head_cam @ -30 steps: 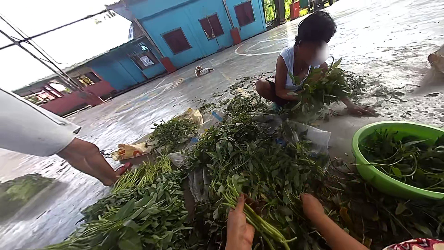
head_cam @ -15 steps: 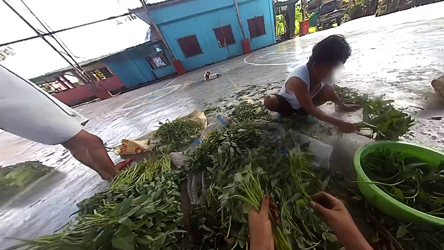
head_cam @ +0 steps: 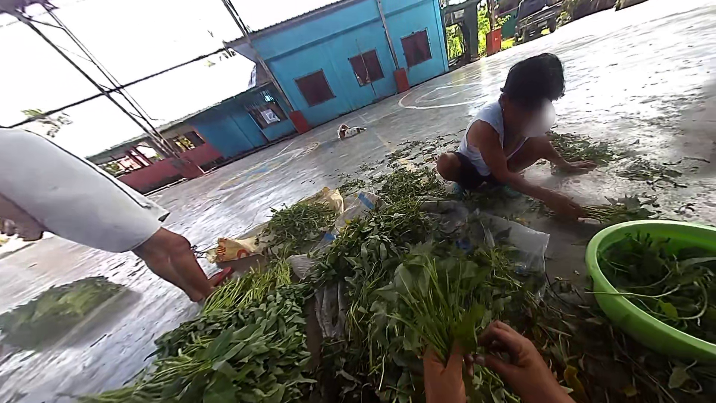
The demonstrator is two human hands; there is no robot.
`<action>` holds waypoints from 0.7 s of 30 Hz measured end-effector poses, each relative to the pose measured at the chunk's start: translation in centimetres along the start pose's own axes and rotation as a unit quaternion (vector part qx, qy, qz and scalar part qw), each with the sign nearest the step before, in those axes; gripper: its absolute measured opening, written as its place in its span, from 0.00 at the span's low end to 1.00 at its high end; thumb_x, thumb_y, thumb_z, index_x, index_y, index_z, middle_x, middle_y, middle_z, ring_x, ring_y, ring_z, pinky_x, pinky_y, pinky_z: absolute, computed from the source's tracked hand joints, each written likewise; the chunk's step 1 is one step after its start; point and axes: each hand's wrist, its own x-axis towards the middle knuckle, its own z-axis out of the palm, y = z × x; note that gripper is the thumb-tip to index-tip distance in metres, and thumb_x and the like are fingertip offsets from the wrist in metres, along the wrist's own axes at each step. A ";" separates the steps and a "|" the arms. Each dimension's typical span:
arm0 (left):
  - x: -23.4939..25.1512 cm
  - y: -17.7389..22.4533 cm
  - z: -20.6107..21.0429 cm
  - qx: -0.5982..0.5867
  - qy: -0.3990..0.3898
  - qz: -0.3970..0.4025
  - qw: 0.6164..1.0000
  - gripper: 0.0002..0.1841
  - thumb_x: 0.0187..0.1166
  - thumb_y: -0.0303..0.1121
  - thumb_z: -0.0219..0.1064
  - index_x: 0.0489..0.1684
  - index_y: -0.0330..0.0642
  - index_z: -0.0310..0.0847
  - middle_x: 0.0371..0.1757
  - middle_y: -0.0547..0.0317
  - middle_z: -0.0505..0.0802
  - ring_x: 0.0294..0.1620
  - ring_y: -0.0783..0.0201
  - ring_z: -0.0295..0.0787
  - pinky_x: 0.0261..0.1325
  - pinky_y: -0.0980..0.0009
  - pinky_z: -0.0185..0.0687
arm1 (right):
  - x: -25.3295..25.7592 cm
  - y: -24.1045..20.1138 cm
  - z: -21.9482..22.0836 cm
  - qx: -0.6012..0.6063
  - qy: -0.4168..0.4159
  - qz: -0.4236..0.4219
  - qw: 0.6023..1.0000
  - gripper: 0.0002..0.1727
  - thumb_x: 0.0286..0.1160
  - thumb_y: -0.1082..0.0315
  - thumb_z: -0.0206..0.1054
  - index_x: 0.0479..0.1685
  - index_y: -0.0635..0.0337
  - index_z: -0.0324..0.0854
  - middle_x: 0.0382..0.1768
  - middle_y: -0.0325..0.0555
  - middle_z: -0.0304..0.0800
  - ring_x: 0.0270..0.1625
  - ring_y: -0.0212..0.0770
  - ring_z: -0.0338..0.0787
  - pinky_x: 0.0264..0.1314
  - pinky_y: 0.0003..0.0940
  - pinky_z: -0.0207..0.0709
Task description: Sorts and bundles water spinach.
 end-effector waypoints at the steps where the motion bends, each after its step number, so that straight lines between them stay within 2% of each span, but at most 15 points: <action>1: -0.3 0.0 0.2 0.027 0.004 0.007 1.000 0.07 0.83 0.19 0.56 0.50 0.30 0.78 0.34 0.57 0.92 0.25 0.74 0.86 0.31 0.79 0.84 | 0.1 -0.5 0.0 -0.006 -0.015 0.002 1.000 0.28 0.64 0.57 0.82 0.63 0.59 0.86 0.60 0.44 0.86 0.63 0.33 0.85 0.64 0.31 0.84; 3: -0.8 0.0 0.4 0.082 -0.002 0.019 0.996 0.06 0.83 0.21 0.61 0.51 0.32 0.79 0.31 0.65 0.91 0.27 0.76 0.87 0.34 0.79 0.86 | 0.4 -1.5 0.7 0.017 0.005 0.001 1.000 0.50 0.62 0.40 0.80 0.79 0.68 0.70 0.74 0.51 0.79 0.75 0.38 0.81 0.73 0.36 0.81; 4: -0.9 -0.4 0.3 0.102 -0.010 0.025 0.994 0.05 0.82 0.22 0.61 0.49 0.32 0.79 0.29 0.67 0.90 0.25 0.77 0.85 0.32 0.79 0.85 | 0.5 -2.1 1.3 0.045 0.036 0.002 0.998 0.52 0.62 0.39 0.79 0.80 0.70 0.68 0.74 0.51 0.80 0.74 0.38 0.82 0.73 0.36 0.81; 6: -1.1 -1.4 0.3 0.122 -0.019 0.033 0.992 0.05 0.83 0.25 0.62 0.47 0.32 0.79 0.25 0.65 0.87 0.21 0.75 0.82 0.28 0.77 0.83 | 0.8 -3.4 2.7 0.124 0.128 0.015 0.984 0.31 0.67 0.59 0.80 0.67 0.70 0.80 0.60 0.48 0.90 0.62 0.36 0.90 0.67 0.33 0.86; 8: -1.2 -2.0 0.6 0.131 0.008 0.021 0.991 0.07 0.85 0.26 0.61 0.50 0.30 0.79 0.26 0.61 0.86 0.21 0.72 0.81 0.27 0.75 0.82 | 1.0 -4.3 3.6 0.221 0.198 0.067 0.953 0.12 0.75 0.78 0.68 0.55 0.71 0.82 0.47 0.47 0.94 0.52 0.36 0.93 0.60 0.32 0.88; 10: -1.0 -1.8 1.3 0.107 0.069 -0.024 0.992 0.09 0.88 0.27 0.58 0.56 0.29 0.76 0.31 0.57 0.87 0.25 0.71 0.83 0.33 0.75 0.84 | 1.1 -4.5 3.7 0.350 0.216 0.150 0.899 0.09 0.88 0.77 0.54 0.58 0.70 0.74 0.42 0.50 0.92 0.46 0.41 0.94 0.57 0.37 0.88; 12: 0.0 -1.0 1.9 0.056 0.139 -0.074 0.986 0.09 0.91 0.28 0.54 0.58 0.30 0.71 0.31 0.54 0.86 0.21 0.69 0.80 0.25 0.76 0.79 | 1.3 -4.0 2.9 0.399 0.187 0.218 0.871 0.07 0.94 0.70 0.46 0.56 0.59 0.68 0.25 0.37 0.76 0.27 0.34 0.80 0.39 0.33 0.82; 14: 1.3 0.1 1.2 0.012 0.186 -0.104 0.977 0.09 0.94 0.30 0.50 0.58 0.32 0.67 0.30 0.54 0.83 0.15 0.69 0.75 0.16 0.77 0.73 | 1.3 -3.0 0.2 0.254 0.092 0.277 0.922 0.08 0.95 0.69 0.43 0.57 0.58 0.66 0.21 0.36 0.65 0.19 0.31 0.69 0.24 0.26 0.72; 15: 2.1 0.9 0.5 0.003 0.197 -0.108 0.975 0.09 0.95 0.31 0.49 0.58 0.33 0.66 0.30 0.54 0.82 0.15 0.69 0.74 0.16 0.77 0.73 | 1.5 -2.3 -2.3 0.074 0.010 0.294 0.953 0.11 0.93 0.69 0.48 0.64 0.62 0.69 0.26 0.42 0.70 0.22 0.34 0.72 0.26 0.27 0.72; 16: 2.9 1.8 -0.2 0.002 0.203 -0.108 0.973 0.09 0.95 0.32 0.48 0.56 0.34 0.67 0.30 0.54 0.83 0.15 0.69 0.74 0.16 0.77 0.73 | 1.9 -1.7 -5.0 -0.123 -0.081 0.312 0.939 0.19 0.89 0.66 0.57 0.73 0.64 0.72 0.40 0.52 0.82 0.36 0.43 0.83 0.42 0.37 0.80; 17: 3.4 2.7 -0.8 0.008 0.204 -0.112 0.973 0.10 0.95 0.32 0.48 0.56 0.34 0.68 0.30 0.54 0.84 0.16 0.68 0.76 0.18 0.76 0.75 | 2.3 -1.2 -7.0 -0.269 -0.147 0.347 0.886 0.25 0.84 0.61 0.67 0.76 0.64 0.74 0.58 0.60 0.87 0.58 0.54 0.88 0.64 0.53 0.80; 18: 3.6 3.5 -1.3 0.015 0.204 -0.119 0.972 0.10 0.95 0.33 0.47 0.56 0.34 0.68 0.31 0.53 0.85 0.19 0.67 0.80 0.21 0.74 0.79 | 2.4 -0.4 -8.0 -0.357 -0.181 0.387 0.831 0.33 0.77 0.58 0.74 0.79 0.63 0.73 0.70 0.65 0.82 0.74 0.64 0.80 0.76 0.68 0.70; 19: 3.7 4.0 -1.9 0.019 0.203 -0.127 0.971 0.11 0.95 0.33 0.47 0.58 0.34 0.69 0.32 0.53 0.87 0.25 0.65 0.85 0.27 0.71 0.84 | 2.4 0.3 -8.1 -0.389 -0.192 0.415 0.800 0.39 0.72 0.58 0.78 0.83 0.63 0.69 0.79 0.70 0.71 0.83 0.72 0.68 0.80 0.78 0.57; 20: 3.7 4.2 -2.3 0.011 0.201 -0.132 0.971 0.12 0.96 0.34 0.46 0.59 0.34 0.68 0.33 0.51 0.87 0.30 0.61 0.88 0.36 0.66 0.88 | 2.7 1.3 -7.6 -0.389 -0.196 0.413 0.800 0.40 0.72 0.61 0.78 0.85 0.63 0.68 0.83 0.71 0.65 0.86 0.75 0.61 0.80 0.81 0.53; 21: 3.9 4.3 -2.6 -0.003 0.205 -0.135 0.969 0.12 0.96 0.34 0.45 0.62 0.34 0.67 0.34 0.49 0.87 0.33 0.57 0.90 0.40 0.60 0.91 | 3.2 2.6 -6.5 -0.371 -0.197 0.389 0.820 0.34 0.76 0.65 0.73 0.83 0.60 0.71 0.83 0.68 0.67 0.85 0.72 0.64 0.81 0.76 0.57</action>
